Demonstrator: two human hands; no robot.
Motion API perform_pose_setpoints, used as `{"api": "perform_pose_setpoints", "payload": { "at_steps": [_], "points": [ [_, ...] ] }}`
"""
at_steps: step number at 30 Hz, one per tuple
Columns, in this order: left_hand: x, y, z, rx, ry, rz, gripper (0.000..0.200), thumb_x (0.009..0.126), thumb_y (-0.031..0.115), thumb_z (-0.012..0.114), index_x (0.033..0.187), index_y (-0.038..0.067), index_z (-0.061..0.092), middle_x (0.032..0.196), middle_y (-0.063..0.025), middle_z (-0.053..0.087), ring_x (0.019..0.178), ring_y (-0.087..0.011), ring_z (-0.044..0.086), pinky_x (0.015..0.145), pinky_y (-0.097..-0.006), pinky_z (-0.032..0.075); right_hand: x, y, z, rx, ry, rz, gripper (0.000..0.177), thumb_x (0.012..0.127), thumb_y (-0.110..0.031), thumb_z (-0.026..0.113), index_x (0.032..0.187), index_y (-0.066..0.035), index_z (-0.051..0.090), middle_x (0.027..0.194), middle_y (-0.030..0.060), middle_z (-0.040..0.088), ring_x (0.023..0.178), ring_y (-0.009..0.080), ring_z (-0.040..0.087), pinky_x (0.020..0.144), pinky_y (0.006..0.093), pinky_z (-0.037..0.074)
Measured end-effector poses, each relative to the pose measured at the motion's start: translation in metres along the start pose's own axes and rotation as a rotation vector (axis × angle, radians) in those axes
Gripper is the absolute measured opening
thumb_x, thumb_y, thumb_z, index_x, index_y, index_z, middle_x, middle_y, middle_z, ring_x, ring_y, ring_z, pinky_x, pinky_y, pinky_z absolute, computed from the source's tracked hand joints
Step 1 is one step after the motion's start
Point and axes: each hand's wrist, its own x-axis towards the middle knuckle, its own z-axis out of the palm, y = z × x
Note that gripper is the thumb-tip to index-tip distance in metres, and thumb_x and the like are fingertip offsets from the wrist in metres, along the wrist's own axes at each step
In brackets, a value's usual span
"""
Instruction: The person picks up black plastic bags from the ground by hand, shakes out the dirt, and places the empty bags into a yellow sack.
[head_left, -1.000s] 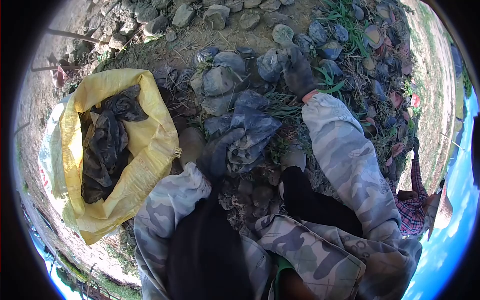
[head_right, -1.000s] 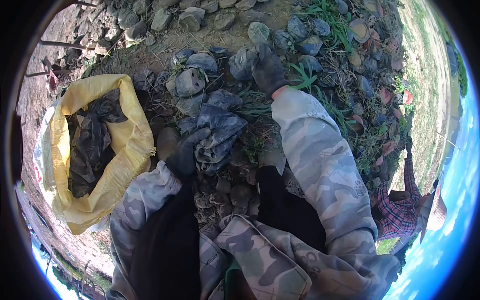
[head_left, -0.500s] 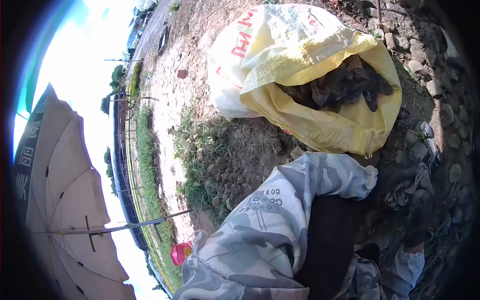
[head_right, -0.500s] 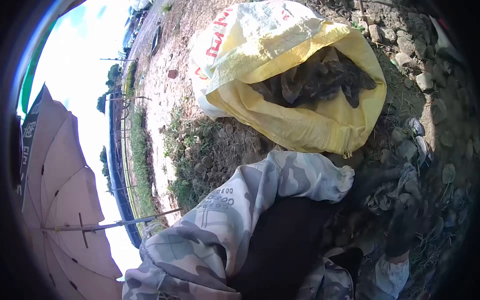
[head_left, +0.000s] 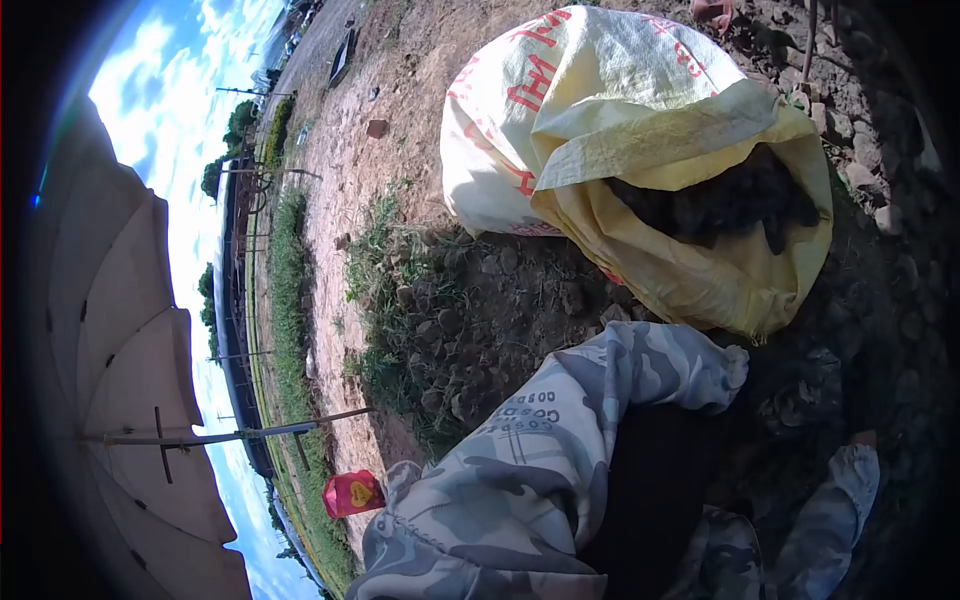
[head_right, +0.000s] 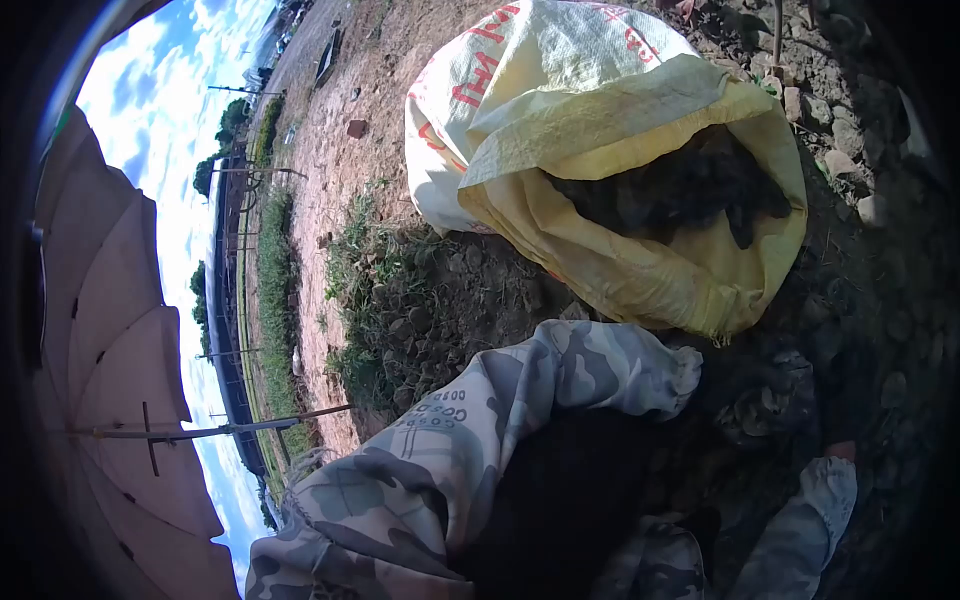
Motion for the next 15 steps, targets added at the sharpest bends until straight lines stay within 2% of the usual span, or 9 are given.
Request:
{"api": "perform_pose_setpoints", "payload": {
  "at_steps": [5, 6, 7, 9, 10, 12, 13, 15],
  "points": [
    [0.001, -0.003, 0.000, -0.014, 0.005, -0.048, 0.026, 0.090, 0.026, 0.057, 0.104, 0.005, 0.059, 0.095, -0.0077, 0.063, 0.085, -0.0152, 0.062, 0.075, -0.0282, 0.052, -0.004, 0.039, 0.091, -0.328, -0.247, 0.014, 0.041, 0.088, -0.011, 0.047, 0.129, -0.008, 0.049, 0.134, 0.0134, 0.048, 0.128, 0.0276, 0.042, 0.106, 0.0409, 0.033],
    [0.001, -0.003, 0.000, -0.017, 0.006, -0.057, 0.026, 0.090, 0.026, 0.057, 0.104, 0.005, 0.059, 0.095, -0.0076, 0.063, 0.085, -0.0152, 0.062, 0.075, -0.0282, 0.052, 0.005, 0.029, 0.087, -0.275, -0.299, 0.102, 0.042, 0.089, -0.016, 0.045, 0.130, -0.011, 0.049, 0.135, 0.0136, 0.047, 0.131, 0.0283, 0.039, 0.109, 0.0431, 0.029],
    [0.001, -0.003, 0.000, -0.020, 0.005, -0.065, 0.025, 0.090, 0.026, 0.057, 0.104, 0.005, 0.059, 0.095, -0.0075, 0.063, 0.085, -0.0152, 0.062, 0.075, -0.0282, 0.052, 0.013, 0.014, 0.072, -0.276, -0.299, 0.107, 0.042, 0.089, -0.016, 0.045, 0.130, -0.011, 0.049, 0.135, 0.0136, 0.047, 0.131, 0.0283, 0.039, 0.109, 0.0431, 0.029],
    [0.000, -0.003, 0.000, -0.025, 0.006, -0.091, 0.025, 0.090, 0.025, 0.057, 0.104, 0.005, 0.059, 0.095, -0.0073, 0.064, 0.085, -0.0152, 0.062, 0.075, -0.0282, 0.052, 0.028, -0.015, 0.038, -0.164, -0.430, 0.245, 0.041, 0.088, -0.018, 0.048, 0.128, -0.009, 0.050, 0.133, 0.0164, 0.048, 0.129, 0.0294, 0.040, 0.107, 0.0429, 0.031],
    [0.000, -0.003, 0.000, -0.025, 0.005, -0.101, 0.025, 0.090, 0.025, 0.057, 0.104, 0.005, 0.059, 0.095, -0.0072, 0.064, 0.085, -0.0153, 0.062, 0.075, -0.0282, 0.052, 0.031, -0.021, 0.034, -0.162, -0.425, 0.250, 0.041, 0.088, -0.018, 0.048, 0.128, -0.009, 0.050, 0.133, 0.0164, 0.048, 0.129, 0.0294, 0.040, 0.107, 0.0429, 0.031],
    [-0.001, -0.005, 0.000, -0.028, 0.007, -0.119, 0.024, 0.090, 0.025, 0.057, 0.104, 0.005, 0.059, 0.095, -0.0069, 0.064, 0.085, -0.0153, 0.062, 0.075, -0.0282, 0.052, 0.034, -0.024, 0.029, -0.373, -0.542, 0.108, 0.040, 0.089, -0.019, 0.050, 0.126, -0.005, 0.051, 0.131, 0.0187, 0.049, 0.127, 0.0300, 0.042, 0.106, 0.0417, 0.033],
    [-0.001, -0.005, 0.000, -0.032, 0.007, -0.125, 0.024, 0.090, 0.024, 0.057, 0.104, 0.005, 0.059, 0.095, -0.0068, 0.064, 0.085, -0.0153, 0.062, 0.075, -0.0282, 0.052, 0.029, -0.019, 0.028, -0.376, -0.541, 0.111, 0.040, 0.089, -0.019, 0.050, 0.126, -0.005, 0.051, 0.131, 0.0187, 0.049, 0.127, 0.0300, 0.042, 0.106, 0.0417, 0.033],
    [-0.003, -0.005, -0.001, -0.038, 0.010, -0.137, 0.024, 0.090, 0.024, 0.057, 0.104, 0.005, 0.059, 0.094, -0.0066, 0.064, 0.085, -0.0153, 0.063, 0.074, -0.0282, 0.052, 0.004, -0.002, 0.030, -0.104, -0.129, 0.009, 0.037, 0.089, -0.016, 0.049, 0.124, -0.003, 0.052, 0.128, 0.0205, 0.051, 0.123, 0.0310, 0.046, 0.104, 0.0403, 0.036]
  ]
}}
